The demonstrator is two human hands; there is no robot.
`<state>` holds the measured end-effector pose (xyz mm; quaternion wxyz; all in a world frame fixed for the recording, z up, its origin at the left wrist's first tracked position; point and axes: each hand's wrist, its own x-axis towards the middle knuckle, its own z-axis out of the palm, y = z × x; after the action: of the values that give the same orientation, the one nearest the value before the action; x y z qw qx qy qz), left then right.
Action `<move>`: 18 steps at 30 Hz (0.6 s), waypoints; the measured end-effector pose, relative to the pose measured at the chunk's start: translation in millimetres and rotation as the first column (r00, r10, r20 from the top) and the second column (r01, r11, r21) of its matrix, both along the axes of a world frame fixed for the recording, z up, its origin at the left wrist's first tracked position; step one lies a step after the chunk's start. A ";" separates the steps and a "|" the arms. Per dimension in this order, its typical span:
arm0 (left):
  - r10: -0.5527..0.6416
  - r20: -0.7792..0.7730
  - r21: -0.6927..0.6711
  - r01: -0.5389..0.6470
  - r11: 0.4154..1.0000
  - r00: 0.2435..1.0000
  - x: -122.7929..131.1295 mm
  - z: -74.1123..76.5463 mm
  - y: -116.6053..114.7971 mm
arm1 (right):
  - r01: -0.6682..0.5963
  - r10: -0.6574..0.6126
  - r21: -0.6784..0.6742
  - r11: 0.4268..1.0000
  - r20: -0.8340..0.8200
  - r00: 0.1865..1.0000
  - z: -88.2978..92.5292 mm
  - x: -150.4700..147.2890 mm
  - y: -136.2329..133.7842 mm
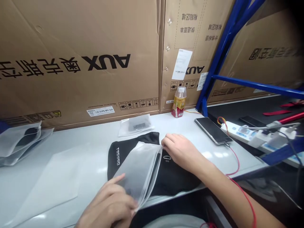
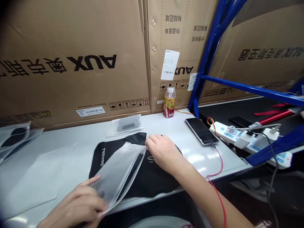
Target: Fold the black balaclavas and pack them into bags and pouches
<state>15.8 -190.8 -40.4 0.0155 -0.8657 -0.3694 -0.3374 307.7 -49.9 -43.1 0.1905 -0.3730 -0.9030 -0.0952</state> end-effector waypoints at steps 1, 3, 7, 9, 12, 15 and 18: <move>0.021 -0.037 -0.030 -0.022 0.999 0.999 3.5 2.3 2.9 | -0.004 0.004 -0.047 0.999 -0.014 1.000 2.7 -0.1 -9.1; 0.115 -0.149 -0.052 -0.124 0.991 0.982 8.8 3.9 7.8 | -0.044 0.030 -0.208 0.977 -0.068 0.997 8.7 -2.8 -30.5; 0.206 -0.338 -0.077 -0.245 0.967 0.918 13.0 -4.8 11.7 | -0.103 -0.002 -0.457 0.883 -0.224 0.975 13.9 -15.6 -65.6; 0.175 -0.349 -0.084 -0.217 0.973 0.921 15.5 -9.6 11.8 | -0.083 -0.091 -0.504 0.860 -0.311 0.946 12.6 -23.5 -73.4; 0.138 -0.311 -0.066 -0.166 0.984 0.940 19.9 -11.1 11.5 | -0.057 -0.199 -0.578 0.814 -0.369 0.908 11.8 -32.2 -75.0; 0.142 -0.267 0.010 -0.145 0.989 0.953 21.4 -7.2 11.2 | -0.127 -0.205 -0.614 0.779 -0.441 0.874 14.9 -36.1 -71.5; 0.154 -0.279 0.062 -0.142 0.988 0.948 19.2 -2.3 11.2 | -0.352 -0.204 -0.630 0.692 -0.639 0.742 17.4 -38.4 -68.7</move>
<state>35.0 -179.6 -42.7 0.1112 -0.8743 -0.4203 -0.2156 269.3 -118.5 -25.7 0.3421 -0.3852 -0.7511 0.4128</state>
